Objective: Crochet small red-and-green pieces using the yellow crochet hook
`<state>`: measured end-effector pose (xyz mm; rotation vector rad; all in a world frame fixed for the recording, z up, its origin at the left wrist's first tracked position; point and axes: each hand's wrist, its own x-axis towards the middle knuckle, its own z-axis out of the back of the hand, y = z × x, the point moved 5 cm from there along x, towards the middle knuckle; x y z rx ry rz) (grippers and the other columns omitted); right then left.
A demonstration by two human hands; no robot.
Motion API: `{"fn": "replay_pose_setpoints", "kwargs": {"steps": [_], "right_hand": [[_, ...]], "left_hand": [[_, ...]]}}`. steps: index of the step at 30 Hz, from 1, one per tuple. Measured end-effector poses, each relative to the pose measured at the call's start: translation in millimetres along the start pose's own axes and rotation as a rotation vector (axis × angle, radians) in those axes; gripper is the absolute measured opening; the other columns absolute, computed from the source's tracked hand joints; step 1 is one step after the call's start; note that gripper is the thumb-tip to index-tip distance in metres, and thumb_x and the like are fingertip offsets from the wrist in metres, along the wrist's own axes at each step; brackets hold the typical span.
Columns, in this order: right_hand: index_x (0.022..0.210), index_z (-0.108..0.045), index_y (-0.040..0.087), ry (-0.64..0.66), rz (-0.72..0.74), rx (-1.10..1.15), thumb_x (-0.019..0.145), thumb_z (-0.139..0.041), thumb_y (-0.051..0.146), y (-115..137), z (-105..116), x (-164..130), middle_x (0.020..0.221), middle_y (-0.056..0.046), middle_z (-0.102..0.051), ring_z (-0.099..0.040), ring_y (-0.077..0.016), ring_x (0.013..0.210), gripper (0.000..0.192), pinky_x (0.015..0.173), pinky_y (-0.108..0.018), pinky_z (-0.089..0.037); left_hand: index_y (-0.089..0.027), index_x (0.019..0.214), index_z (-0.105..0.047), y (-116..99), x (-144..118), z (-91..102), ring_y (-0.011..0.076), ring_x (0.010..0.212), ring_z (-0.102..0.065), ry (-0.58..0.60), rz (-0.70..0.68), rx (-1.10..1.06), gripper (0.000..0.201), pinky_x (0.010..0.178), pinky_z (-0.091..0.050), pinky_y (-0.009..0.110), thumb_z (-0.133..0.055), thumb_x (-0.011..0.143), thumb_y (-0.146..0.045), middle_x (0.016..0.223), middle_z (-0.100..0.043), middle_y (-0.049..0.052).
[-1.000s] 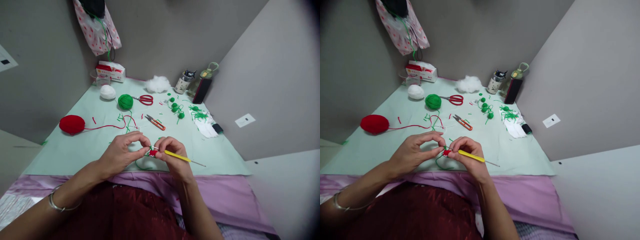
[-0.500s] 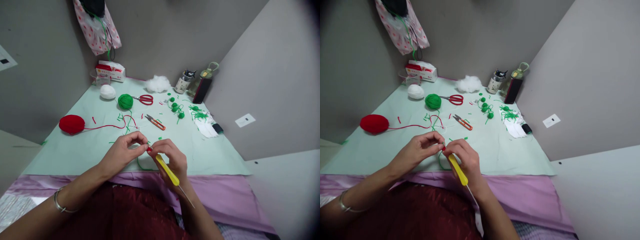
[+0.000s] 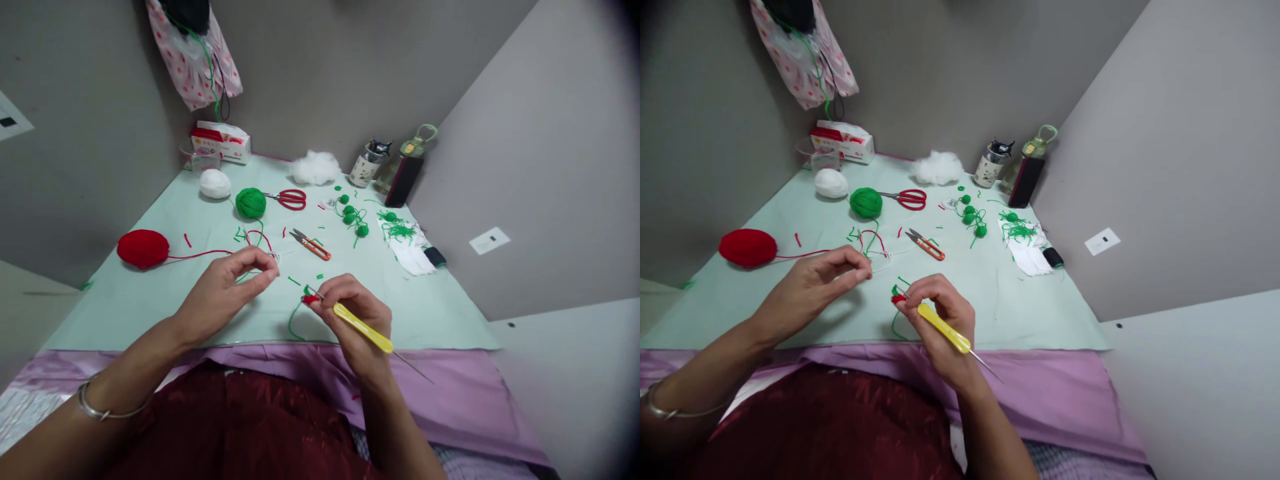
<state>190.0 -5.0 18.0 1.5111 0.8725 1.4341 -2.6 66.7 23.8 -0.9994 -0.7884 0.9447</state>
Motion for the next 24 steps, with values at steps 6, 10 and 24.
{"fn": "replay_pose_setpoints", "kwargs": {"steps": [6,10,24], "right_hand": [[0.09,-0.07,0.027,0.065,0.217,-0.186,0.091,-0.069,0.009,5.2,-8.9,-2.0,0.086,-0.003,-0.069,-0.065,-0.0198,0.085,0.018,0.077,-0.037,-0.051],[0.091,-0.07,0.027,0.072,0.223,-0.221,0.091,-0.069,0.011,5.0,-10.5,-3.0,0.087,-0.004,-0.07,-0.066,-0.0206,0.084,0.016,0.077,-0.038,-0.052],[0.077,-0.069,0.023,-0.013,-0.079,0.145,0.083,-0.082,0.016,-10.9,-5.5,-0.1,0.083,0.0,-0.067,-0.064,-0.0142,0.08,0.016,0.072,-0.028,-0.053]], "left_hand": [[-0.02,0.089,-0.066,-4.7,-4.8,-28.7,0.018,0.087,-0.063,0.176,0.113,-0.307,0.017,0.084,-0.049,0.031,-0.07,0.089,-0.036,0.09,-0.068,0.001],[-0.021,0.085,-0.064,-3.4,-1.9,-30.1,0.0195,0.085,-0.063,0.135,0.079,-0.195,0.01,0.084,-0.05,0.034,-0.065,0.087,-0.031,0.086,-0.067,0.001],[-0.021,0.086,-0.064,-0.8,-1.9,-29.7,0.0199,0.091,-0.061,0.238,0.061,-0.273,0.02,0.087,-0.049,0.033,-0.067,0.093,-0.04,0.092,-0.064,0.002]]}}
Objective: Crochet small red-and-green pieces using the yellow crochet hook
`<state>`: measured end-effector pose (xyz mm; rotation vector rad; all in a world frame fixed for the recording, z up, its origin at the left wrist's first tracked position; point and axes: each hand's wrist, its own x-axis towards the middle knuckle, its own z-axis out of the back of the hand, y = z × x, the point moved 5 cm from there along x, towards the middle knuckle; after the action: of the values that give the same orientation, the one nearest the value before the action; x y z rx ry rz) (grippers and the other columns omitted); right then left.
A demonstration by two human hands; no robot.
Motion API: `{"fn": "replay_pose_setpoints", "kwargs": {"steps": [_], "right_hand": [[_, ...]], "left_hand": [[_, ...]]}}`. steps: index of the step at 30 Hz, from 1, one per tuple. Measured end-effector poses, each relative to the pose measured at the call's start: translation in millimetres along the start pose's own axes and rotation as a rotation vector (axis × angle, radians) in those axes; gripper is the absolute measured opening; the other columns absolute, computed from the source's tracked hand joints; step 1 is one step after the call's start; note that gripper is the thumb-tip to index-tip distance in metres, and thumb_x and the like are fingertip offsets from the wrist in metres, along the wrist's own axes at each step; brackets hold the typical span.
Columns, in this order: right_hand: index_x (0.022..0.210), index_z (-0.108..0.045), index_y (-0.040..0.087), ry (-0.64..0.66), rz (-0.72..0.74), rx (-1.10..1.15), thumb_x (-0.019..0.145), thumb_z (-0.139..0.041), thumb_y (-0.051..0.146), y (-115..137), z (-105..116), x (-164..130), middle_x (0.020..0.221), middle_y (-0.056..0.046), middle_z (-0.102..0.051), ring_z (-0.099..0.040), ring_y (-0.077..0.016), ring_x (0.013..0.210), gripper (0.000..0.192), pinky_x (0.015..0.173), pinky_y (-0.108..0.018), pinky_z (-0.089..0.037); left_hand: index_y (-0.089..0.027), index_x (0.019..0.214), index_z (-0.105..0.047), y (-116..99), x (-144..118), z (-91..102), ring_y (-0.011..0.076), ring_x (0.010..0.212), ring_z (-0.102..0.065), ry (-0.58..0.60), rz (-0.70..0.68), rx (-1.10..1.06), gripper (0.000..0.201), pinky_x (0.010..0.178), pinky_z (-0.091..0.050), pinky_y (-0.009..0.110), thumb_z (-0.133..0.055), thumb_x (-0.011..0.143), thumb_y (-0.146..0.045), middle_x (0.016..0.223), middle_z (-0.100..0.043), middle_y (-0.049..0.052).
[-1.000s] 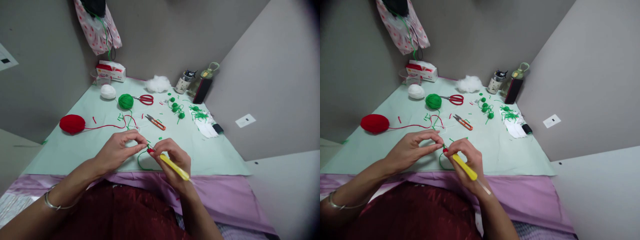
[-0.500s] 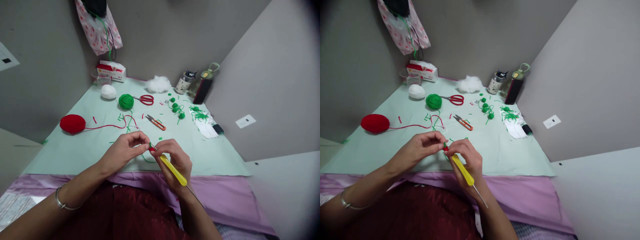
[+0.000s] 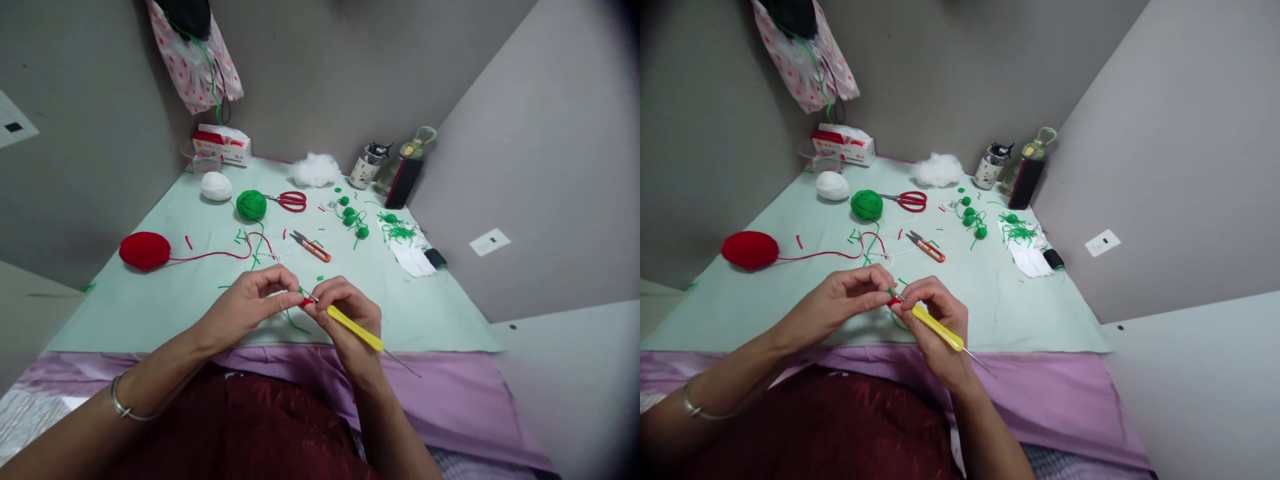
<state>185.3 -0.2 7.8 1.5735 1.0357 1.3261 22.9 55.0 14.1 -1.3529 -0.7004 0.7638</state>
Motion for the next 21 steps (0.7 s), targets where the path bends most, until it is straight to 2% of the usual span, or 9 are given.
{"fn": "replay_pose_setpoints", "kwargs": {"steps": [5,7,9,12,14,16,18,20,21], "right_hand": [[0.074,-0.067,0.022,0.046,-0.126,0.131,0.079,-0.086,0.02,-7.6,-4.9,0.3,0.082,0.0,-0.068,-0.062,-0.0133,0.074,0.02,0.068,-0.027,-0.053],[0.074,-0.067,0.021,0.073,-0.155,0.177,0.077,-0.087,0.021,-10.8,-8.0,-0.2,0.082,-0.001,-0.068,-0.062,-0.013,0.074,0.02,0.068,-0.026,-0.053],[0.074,-0.067,0.021,0.083,-0.169,0.23,0.076,-0.088,0.02,-13.0,-9.6,-0.7,0.082,0.0,-0.068,-0.061,-0.0124,0.073,0.021,0.068,-0.026,-0.052],[0.073,-0.067,0.021,0.08,-0.168,0.315,0.075,-0.088,0.018,-13.0,-9.1,-1.3,0.078,0.001,-0.066,-0.059,-0.0116,0.071,0.022,0.068,-0.025,-0.05],[0.072,-0.066,0.021,0.08,-0.163,0.363,0.075,-0.089,0.018,-11.4,-8.4,-1.7,0.076,0.002,-0.064,-0.057,-0.0115,0.069,0.024,0.067,-0.025,-0.049],[0.071,-0.065,0.021,0.084,-0.16,0.387,0.074,-0.089,0.018,-10.1,-8.2,-2.3,0.074,0.002,-0.063,-0.056,-0.0113,0.067,0.024,0.065,-0.025,-0.047],[0.07,-0.065,0.021,0.089,-0.17,0.386,0.073,-0.09,0.018,-10.4,-8.7,-2.9,0.074,0.002,-0.063,-0.055,-0.0112,0.067,0.025,0.064,-0.024,-0.045],[0.07,-0.065,0.02,0.09,-0.185,0.379,0.072,-0.09,0.018,-12.0,-9.2,-3.2,0.073,0.002,-0.063,-0.055,-0.0111,0.066,0.025,0.063,-0.024,-0.045],[0.069,-0.065,0.02,0.086,-0.19,0.383,0.072,-0.09,0.018,-12.7,-9.3,-3.2,0.073,0.002,-0.063,-0.054,-0.0111,0.066,0.026,0.063,-0.024,-0.045]], "left_hand": [[-0.025,0.077,-0.054,-11.2,-0.7,7.3,0.0214,0.087,-0.059,-0.243,-0.304,0.497,0.013,0.108,-0.04,0.045,-0.062,0.084,-0.016,0.084,-0.062,0.0],[-0.025,0.08,-0.054,-14.4,-2.2,7.5,0.0214,0.084,-0.058,-0.322,-0.358,0.565,0.015,0.116,-0.032,0.05,-0.06,0.079,-0.012,0.081,-0.061,-0.001],[-0.025,0.084,-0.055,-13.6,-2.5,8.2,0.0227,0.09,-0.062,-0.344,-0.283,0.433,0.014,0.113,-0.038,0.048,-0.059,0.079,-0.012,0.087,-0.065,0.0],[-0.024,0.091,-0.055,-8.8,-2.4,3.0,0.0234,0.091,-0.066,-0.249,-0.107,0.062,0.004,0.092,-0.052,0.042,-0.054,0.089,-0.021,0.088,-0.067,0.002],[-0.023,0.093,-0.055,-9.5,-2.5,1.6,0.0222,0.085,-0.066,-0.235,-0.113,0.023,0.004,0.088,-0.054,0.041,-0.051,0.093,-0.023,0.085,-0.066,0.002],[-0.023,0.094,-0.059,-15.8,-2.9,6.7,0.0217,0.086,-0.064,-0.33,-0.276,0.267,0.01,0.1,-0.05,0.047,-0.052,0.092,-0.017,0.087,-0.067,0.002],[-0.023,0.092,-0.065,-23.7,-4.4,10.5,0.0223,0.091,-0.063,-0.423,-0.503,0.586,0.019,0.116,-0.035,0.055,-0.052,0.089,-0.01,0.089,-0.068,0.003],[-0.023,0.092,-0.069,-24.3,-2.9,15.6,0.0236,0.097,-0.062,-0.445,-0.557,0.682,0.024,0.121,-0.025,0.058,-0.051,0.089,-0.008,0.093,-0.068,0.004],[-0.022,0.092,-0.069,-22.2,-1.0,19.2,0.024,0.1,-0.062,-0.429,-0.504,0.621,0.022,0.12,-0.027,0.057,-0.051,0.091,-0.01,0.095,-0.068,0.004]]}}
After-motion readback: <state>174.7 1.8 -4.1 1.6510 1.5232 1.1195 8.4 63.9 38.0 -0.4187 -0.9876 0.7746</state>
